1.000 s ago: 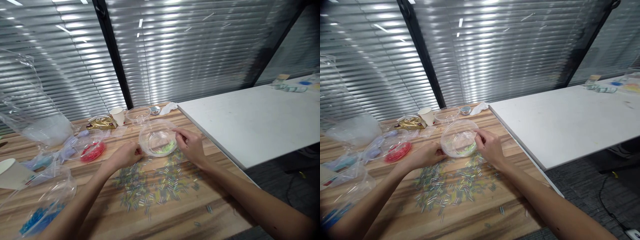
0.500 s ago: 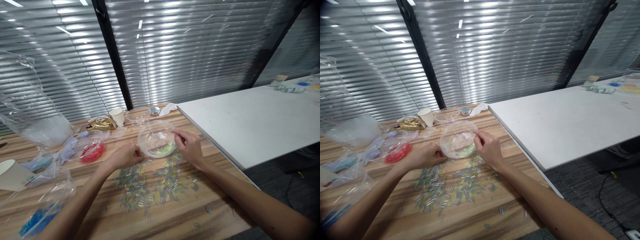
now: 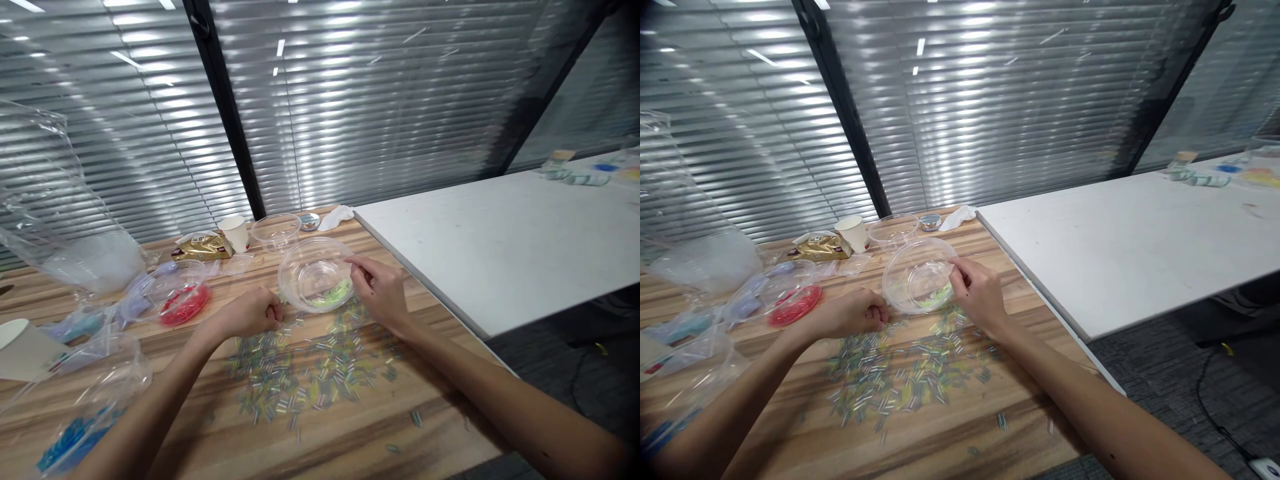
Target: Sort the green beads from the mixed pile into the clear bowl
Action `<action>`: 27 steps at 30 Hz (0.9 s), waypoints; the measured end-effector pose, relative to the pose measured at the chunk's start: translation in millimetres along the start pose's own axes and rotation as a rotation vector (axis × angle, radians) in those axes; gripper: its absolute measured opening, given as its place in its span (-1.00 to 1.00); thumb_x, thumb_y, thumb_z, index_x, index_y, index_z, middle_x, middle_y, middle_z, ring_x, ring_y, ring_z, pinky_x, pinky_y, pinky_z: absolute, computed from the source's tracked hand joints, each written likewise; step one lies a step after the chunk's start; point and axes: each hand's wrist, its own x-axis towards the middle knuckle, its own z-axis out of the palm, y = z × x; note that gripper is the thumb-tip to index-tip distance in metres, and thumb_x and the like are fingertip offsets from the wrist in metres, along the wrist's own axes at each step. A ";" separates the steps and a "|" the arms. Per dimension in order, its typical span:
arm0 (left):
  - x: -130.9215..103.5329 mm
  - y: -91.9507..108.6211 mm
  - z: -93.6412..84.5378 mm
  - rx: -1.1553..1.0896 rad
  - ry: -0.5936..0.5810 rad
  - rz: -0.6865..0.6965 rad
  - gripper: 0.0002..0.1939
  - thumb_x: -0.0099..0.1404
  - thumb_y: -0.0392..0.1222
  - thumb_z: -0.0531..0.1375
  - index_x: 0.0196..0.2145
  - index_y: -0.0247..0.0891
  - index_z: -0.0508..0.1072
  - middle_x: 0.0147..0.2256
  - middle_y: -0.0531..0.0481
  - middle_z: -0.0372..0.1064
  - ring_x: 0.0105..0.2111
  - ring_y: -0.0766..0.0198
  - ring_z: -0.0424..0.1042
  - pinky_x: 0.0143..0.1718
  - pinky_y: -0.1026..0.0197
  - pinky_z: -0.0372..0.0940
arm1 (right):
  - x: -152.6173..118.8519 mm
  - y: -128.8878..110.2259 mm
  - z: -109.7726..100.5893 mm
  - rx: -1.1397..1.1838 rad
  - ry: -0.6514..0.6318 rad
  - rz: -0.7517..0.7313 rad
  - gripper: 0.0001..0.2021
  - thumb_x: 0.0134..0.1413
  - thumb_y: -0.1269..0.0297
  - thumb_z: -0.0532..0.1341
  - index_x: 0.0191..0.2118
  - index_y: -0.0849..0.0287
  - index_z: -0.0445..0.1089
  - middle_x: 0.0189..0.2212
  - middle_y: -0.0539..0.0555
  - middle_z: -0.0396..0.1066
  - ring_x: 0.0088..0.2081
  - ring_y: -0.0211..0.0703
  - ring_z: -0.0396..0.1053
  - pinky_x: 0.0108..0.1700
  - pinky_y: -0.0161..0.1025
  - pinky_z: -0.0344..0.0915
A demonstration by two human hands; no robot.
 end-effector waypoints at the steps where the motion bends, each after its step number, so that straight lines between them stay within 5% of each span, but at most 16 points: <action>1: -0.2 -0.6 -0.4 -0.002 -0.009 -0.002 -0.88 0.02 -0.35 0.15 -0.46 -0.31 0.49 -0.52 0.03 0.40 -0.51 0.28 0.33 -0.55 0.33 0.07 | 0.0 0.2 0.0 0.001 0.001 0.000 -0.74 0.04 0.42 0.04 -0.30 0.23 0.49 -0.49 0.07 0.50 -0.56 -0.22 0.33 -0.41 -0.29 0.28; 8: -3.5 -2.2 -8.1 -0.036 -0.071 -0.004 -0.86 -0.03 -0.35 0.17 -0.46 -0.29 0.50 -0.49 0.04 0.43 -0.47 0.27 0.36 -0.52 0.35 0.13 | -0.4 2.9 2.1 -0.006 0.001 0.011 -0.73 0.05 0.41 0.04 -0.30 0.24 0.50 -0.51 0.04 0.49 -0.57 -0.24 0.31 -0.41 -0.30 0.27; 15: -1.1 1.6 -11.1 -0.067 0.087 0.031 -0.81 0.07 -0.20 0.22 -0.31 -0.30 0.48 -0.42 0.02 0.42 -0.42 0.25 0.35 -0.46 0.33 0.14 | -0.4 2.9 2.1 -0.016 -0.023 0.024 -0.71 0.05 0.40 0.04 -0.28 0.26 0.51 -0.51 0.05 0.50 -0.59 -0.25 0.29 -0.41 -0.31 0.27; 27: 2.0 0.4 1.9 -0.107 -0.056 0.171 -0.88 0.03 -0.43 0.21 -0.44 -0.30 0.51 -0.49 0.06 0.43 -0.47 0.32 0.38 -0.49 0.38 0.15 | 0.0 4.5 1.7 -0.009 -0.006 0.050 -0.71 0.04 0.38 0.04 -0.27 0.23 0.51 -0.51 0.05 0.49 -0.58 -0.25 0.29 -0.43 -0.30 0.24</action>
